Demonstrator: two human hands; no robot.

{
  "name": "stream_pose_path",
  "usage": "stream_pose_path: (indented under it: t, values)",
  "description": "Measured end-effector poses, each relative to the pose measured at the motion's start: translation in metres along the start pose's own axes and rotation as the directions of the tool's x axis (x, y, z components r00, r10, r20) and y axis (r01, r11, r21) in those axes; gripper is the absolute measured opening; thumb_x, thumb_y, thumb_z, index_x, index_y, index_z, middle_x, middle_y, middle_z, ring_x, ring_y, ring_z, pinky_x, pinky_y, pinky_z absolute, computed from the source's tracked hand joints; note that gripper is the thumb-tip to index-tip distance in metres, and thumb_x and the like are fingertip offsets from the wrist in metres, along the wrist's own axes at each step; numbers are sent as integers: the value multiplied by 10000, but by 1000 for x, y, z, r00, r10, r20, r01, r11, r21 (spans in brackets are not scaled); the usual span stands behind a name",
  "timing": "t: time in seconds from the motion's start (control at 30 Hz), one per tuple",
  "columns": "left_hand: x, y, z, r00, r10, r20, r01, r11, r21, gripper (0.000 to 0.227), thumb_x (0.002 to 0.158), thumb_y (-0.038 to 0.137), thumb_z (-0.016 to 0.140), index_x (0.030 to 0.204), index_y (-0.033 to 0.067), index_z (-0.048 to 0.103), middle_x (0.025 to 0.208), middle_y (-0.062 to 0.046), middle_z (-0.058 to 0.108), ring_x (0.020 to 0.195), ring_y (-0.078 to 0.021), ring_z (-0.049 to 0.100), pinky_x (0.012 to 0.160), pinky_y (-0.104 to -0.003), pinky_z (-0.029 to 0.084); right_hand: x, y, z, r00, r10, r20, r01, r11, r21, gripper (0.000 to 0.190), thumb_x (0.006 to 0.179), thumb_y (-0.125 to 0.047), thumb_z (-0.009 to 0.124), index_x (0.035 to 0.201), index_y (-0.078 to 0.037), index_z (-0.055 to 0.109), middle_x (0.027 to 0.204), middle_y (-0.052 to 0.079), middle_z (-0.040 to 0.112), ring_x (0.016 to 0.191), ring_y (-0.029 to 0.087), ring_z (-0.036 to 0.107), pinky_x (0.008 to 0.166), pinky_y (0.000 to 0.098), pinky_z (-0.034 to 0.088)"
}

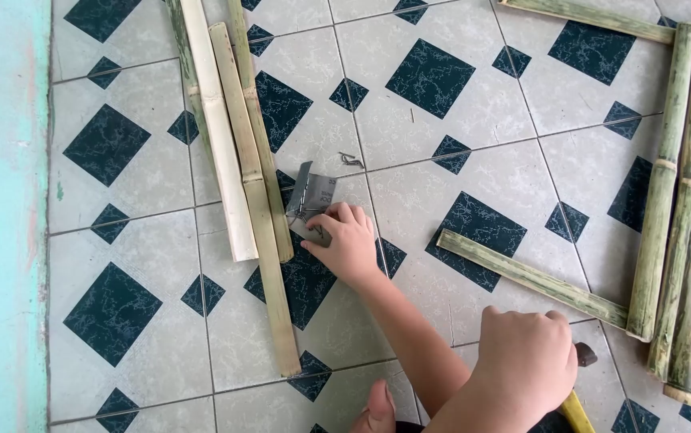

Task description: The person sits on a tiled floor and assembles a bamboo frame by hammering nails into the joints of bamboo poles. They use a hammer to secure the pieces together, working methodically along the length of the structure.

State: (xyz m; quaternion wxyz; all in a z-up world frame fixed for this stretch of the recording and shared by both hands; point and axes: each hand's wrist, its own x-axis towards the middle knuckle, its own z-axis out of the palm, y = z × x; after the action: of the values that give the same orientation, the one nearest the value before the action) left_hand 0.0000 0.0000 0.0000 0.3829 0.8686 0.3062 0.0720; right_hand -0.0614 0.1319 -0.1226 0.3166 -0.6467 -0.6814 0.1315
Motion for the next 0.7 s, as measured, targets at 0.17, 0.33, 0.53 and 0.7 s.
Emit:
stream_pose_path:
  t: [0.17,0.33,0.53,0.7]
  values:
    - [0,0,-10,992,-22,120,19,999,26,234,887,163,477,743,3,568,539,-113,587,418,-220,502,580,-343,297,1,-4,8,992,48,-114,-49,999,-11,219,668,-274,716,823,-145,629,923,-5,500,896,189,445,838,311,332]
    - [1,0,-8,990,-31,134,26,999,38,225,881,161,478,745,6,566,545,-114,592,432,-223,514,587,-342,300,0,-4,10,979,-18,-201,17,1000,-10,128,715,-211,680,789,-112,646,883,12,505,866,194,459,791,311,352]
    - [2,-1,-6,991,-2,135,-8,998,67,201,861,138,499,730,6,576,528,-98,583,420,-199,497,581,-328,303,-2,0,16,928,-277,-250,160,901,-404,134,830,-185,537,901,-73,554,915,65,469,823,228,426,771,342,336]
    - [2,-5,6,993,111,-44,-106,989,104,233,865,140,534,648,54,521,451,-33,496,365,-169,443,559,-318,325,-7,-8,-10,952,-47,-302,119,967,225,69,792,-16,574,847,-18,531,884,77,496,793,213,475,723,281,411]
